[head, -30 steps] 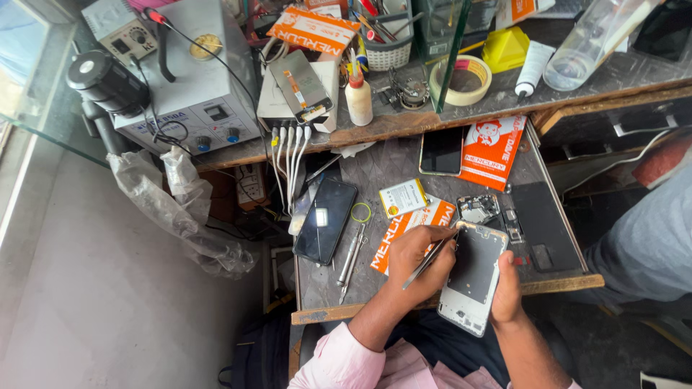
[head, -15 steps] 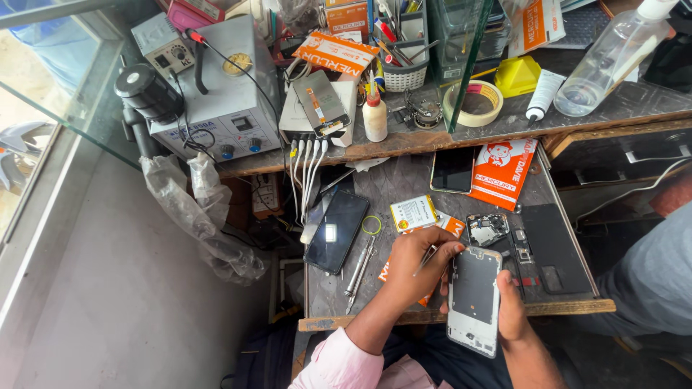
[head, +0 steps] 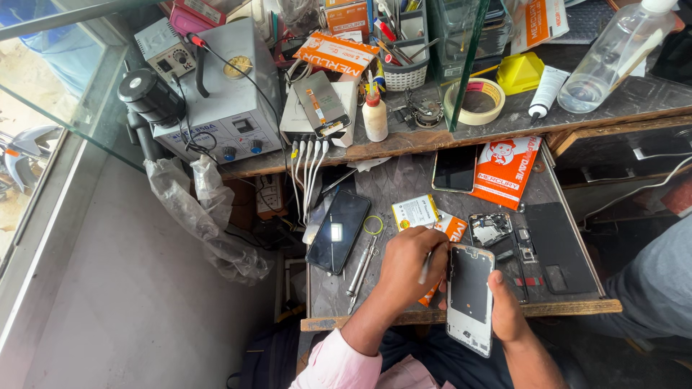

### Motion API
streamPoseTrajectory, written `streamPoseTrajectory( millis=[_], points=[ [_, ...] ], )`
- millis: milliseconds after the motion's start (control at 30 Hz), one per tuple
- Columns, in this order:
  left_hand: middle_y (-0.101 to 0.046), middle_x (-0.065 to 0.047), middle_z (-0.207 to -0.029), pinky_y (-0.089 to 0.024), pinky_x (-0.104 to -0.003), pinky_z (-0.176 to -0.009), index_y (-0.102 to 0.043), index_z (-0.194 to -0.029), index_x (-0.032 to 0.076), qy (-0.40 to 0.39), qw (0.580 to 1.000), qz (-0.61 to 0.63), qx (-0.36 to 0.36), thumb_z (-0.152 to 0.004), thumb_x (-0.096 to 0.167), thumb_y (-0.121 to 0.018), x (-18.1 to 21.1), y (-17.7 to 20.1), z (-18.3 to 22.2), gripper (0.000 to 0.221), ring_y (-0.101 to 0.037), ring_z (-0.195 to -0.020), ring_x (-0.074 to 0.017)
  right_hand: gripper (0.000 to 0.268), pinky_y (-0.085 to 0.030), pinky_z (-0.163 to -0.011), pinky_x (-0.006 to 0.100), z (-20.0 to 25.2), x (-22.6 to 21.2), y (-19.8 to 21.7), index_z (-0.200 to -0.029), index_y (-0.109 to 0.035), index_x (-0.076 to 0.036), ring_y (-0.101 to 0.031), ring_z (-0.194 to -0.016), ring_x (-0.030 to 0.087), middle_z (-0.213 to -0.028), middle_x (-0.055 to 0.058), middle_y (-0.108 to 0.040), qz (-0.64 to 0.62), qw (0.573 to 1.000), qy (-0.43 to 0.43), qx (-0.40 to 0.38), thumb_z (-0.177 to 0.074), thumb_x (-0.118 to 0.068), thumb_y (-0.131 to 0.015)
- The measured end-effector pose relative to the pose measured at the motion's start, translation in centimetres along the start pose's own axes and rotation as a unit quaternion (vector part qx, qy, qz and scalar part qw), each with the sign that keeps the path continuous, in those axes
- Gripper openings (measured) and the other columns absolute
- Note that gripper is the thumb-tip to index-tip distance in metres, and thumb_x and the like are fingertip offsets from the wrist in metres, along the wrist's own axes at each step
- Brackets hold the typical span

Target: The person works on a disassembled phone on a workbench, using a thin tool to scrape along the edges and surface of the phone's internal chassis and frame, then handles a battery and a small orange component.

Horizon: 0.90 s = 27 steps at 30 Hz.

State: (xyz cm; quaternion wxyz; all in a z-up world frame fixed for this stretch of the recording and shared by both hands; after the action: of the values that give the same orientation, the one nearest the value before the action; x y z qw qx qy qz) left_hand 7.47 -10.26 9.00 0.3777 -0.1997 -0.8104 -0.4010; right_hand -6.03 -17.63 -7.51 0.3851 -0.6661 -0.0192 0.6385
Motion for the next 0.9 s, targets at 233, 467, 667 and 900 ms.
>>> streamPoseTrajectory(
  millis=[233, 467, 667, 900],
  points=[
    [-0.058, -0.013, -0.089, -0.047, -0.045, -0.077, -0.06, -0.089, 0.005, -0.067, 0.987, -0.146, -0.011, -0.084, 0.009, -0.072, 0.9, -1.3, 0.1, 0.013, -0.057, -0.088, -0.0351, 0.085, -0.063, -0.068, 0.043, -0.2, 0.6, 0.4, -0.134, -0.052, 0.004, -0.075, -0.081, 0.033, -0.103, 0.022, -0.07, -0.011, 0.999, -0.029, 0.024, -0.094, -0.07, -0.039],
    [-0.057, -0.015, -0.09, -0.046, -0.044, -0.08, -0.06, -0.092, 0.003, -0.063, 0.991, -0.115, -0.005, -0.076, 0.005, -0.068, -0.2, -1.2, 0.5, 0.018, -0.054, -0.089, -0.0365, 0.087, -0.062, -0.072, 0.044, -0.4, -1.2, -1.2, -0.136, -0.05, 0.004, -0.072, -0.085, 0.03, -0.103, 0.021, -0.068, -0.03, 0.999, 0.0, 0.013, -0.093, -0.071, -0.045],
    [-0.059, -0.015, -0.087, -0.047, -0.045, -0.076, -0.061, -0.091, 0.002, -0.053, 0.996, -0.021, 0.07, -0.089, 0.004, -0.065, 0.0, 0.7, 1.0, 0.005, -0.057, -0.084, -0.0363, 0.09, -0.061, -0.068, 0.044, -0.6, -0.6, -0.4, -0.139, -0.049, 0.004, -0.072, -0.08, 0.034, -0.102, 0.023, -0.067, -0.039, 0.999, -0.003, 0.011, -0.094, -0.073, -0.044],
    [-0.067, -0.015, -0.092, -0.051, -0.043, -0.082, -0.065, -0.101, 0.002, -0.09, 0.991, 0.085, 0.05, -0.099, 0.008, -0.061, 0.7, 1.3, 1.9, 0.008, -0.064, -0.087, -0.0347, 0.09, -0.061, -0.074, 0.048, -0.5, -0.9, -0.5, -0.143, -0.047, 0.005, -0.069, -0.092, 0.031, -0.107, 0.023, -0.066, -0.045, 0.999, 0.007, 0.027, -0.095, -0.071, -0.043]
  ],
)
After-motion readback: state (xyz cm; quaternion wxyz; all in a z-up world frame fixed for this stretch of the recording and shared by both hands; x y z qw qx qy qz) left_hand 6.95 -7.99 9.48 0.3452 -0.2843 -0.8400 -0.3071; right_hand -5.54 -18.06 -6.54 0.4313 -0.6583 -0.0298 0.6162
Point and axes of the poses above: each hand's wrist, its own z-axis away from the middle knuckle, its own y-axis out of the back of the hand, x = y × z, the point moved 10 cm from there along -z, towards the middle knuckle
